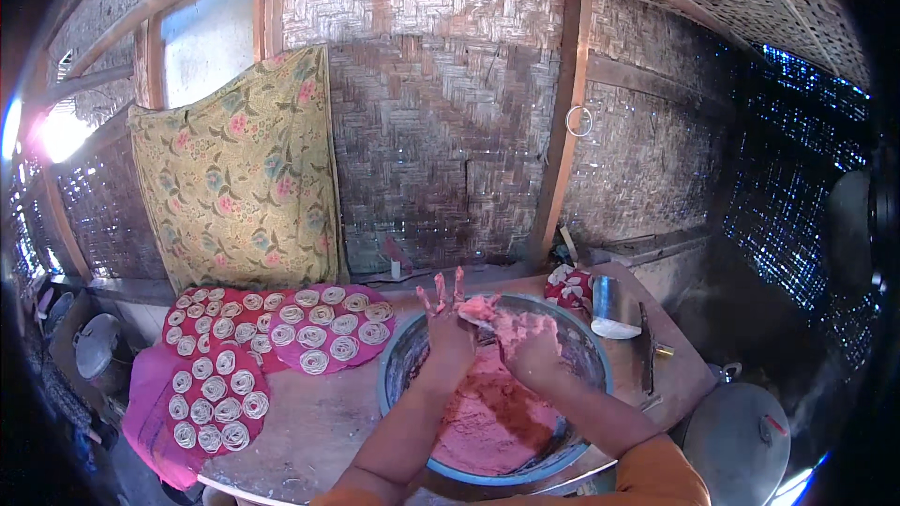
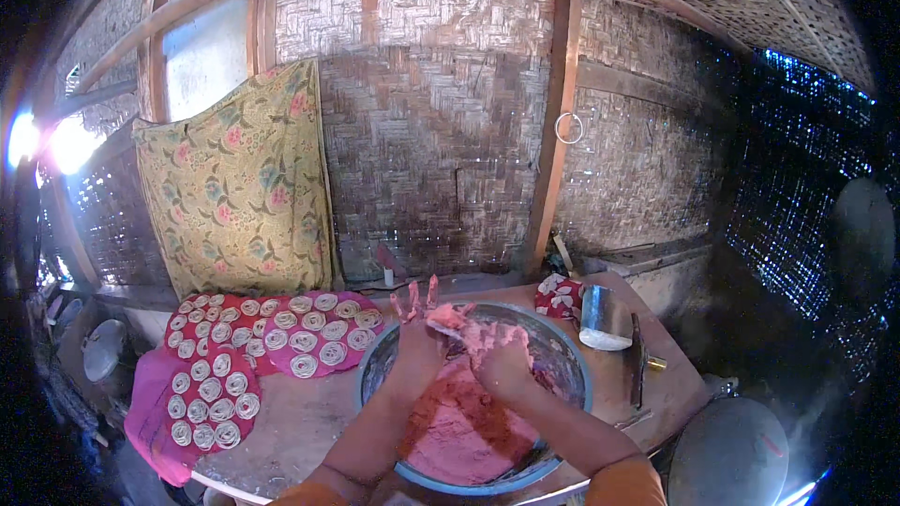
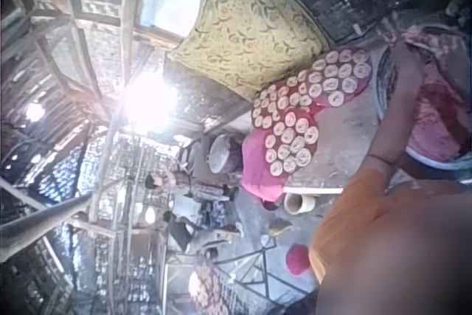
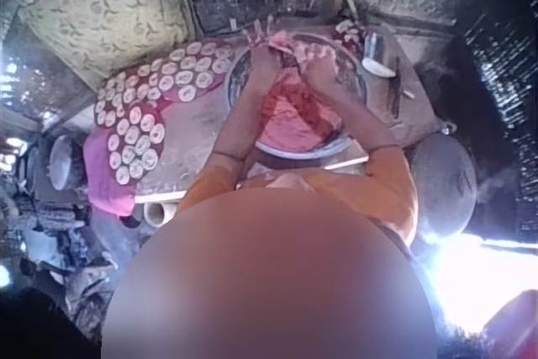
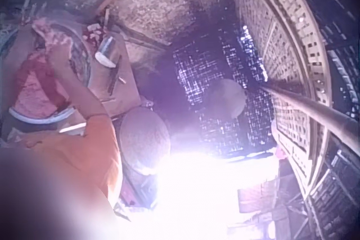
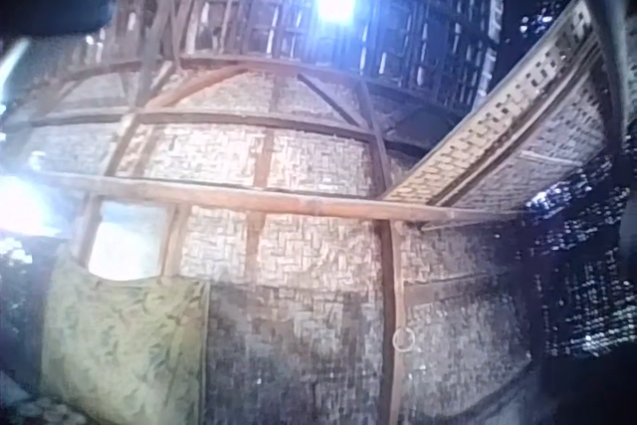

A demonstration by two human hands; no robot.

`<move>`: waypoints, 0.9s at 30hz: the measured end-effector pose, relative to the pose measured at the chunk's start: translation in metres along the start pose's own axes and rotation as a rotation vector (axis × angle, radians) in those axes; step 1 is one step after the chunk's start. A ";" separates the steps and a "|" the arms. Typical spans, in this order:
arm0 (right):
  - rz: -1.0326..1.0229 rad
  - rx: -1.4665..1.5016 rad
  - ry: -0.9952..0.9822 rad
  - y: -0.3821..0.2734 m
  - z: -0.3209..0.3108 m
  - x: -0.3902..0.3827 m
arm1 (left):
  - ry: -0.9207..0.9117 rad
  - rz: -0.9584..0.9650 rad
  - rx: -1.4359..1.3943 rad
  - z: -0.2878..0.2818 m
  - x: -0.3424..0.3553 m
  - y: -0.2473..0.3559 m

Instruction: The person mixes pink dough in a large bowl by hand, places shaped dough pieces onto round mats, and stacks the mats onto a wooden frame.

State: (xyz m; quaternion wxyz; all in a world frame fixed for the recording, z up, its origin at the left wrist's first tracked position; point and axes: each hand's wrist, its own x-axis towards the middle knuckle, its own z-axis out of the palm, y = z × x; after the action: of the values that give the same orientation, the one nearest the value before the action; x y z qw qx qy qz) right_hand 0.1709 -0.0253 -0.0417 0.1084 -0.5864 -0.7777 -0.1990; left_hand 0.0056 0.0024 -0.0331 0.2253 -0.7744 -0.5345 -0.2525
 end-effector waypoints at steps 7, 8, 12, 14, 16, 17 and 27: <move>0.100 0.019 0.041 0.019 -0.009 0.023 | -0.375 -0.040 -0.072 -0.031 -0.001 0.005; 0.152 0.172 0.154 0.052 0.038 0.025 | -0.365 -0.010 -0.194 -0.034 0.004 0.010; 0.248 1.800 0.103 0.064 0.032 0.037 | -0.394 -0.121 -0.913 -0.010 0.018 -0.007; 0.167 1.798 0.164 0.059 0.018 0.026 | -0.519 -0.165 -1.454 0.013 0.025 -0.003; 0.074 1.880 0.110 0.060 0.037 0.029 | -0.555 -0.302 -1.840 0.046 0.023 0.008; 0.070 1.730 0.053 0.055 0.025 0.029 | -0.579 -0.377 -1.940 0.048 0.019 0.009; 0.107 1.427 -0.120 0.059 -0.017 0.012 | -0.629 -0.480 -2.395 -0.033 0.024 0.017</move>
State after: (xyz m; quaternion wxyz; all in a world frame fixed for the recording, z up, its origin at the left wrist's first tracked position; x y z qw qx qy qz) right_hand 0.2228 -0.0080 -0.0110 0.4319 -0.4197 -0.6930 0.3964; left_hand 0.0240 -0.0064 0.0068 -0.8045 -0.4029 -0.1284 -0.4171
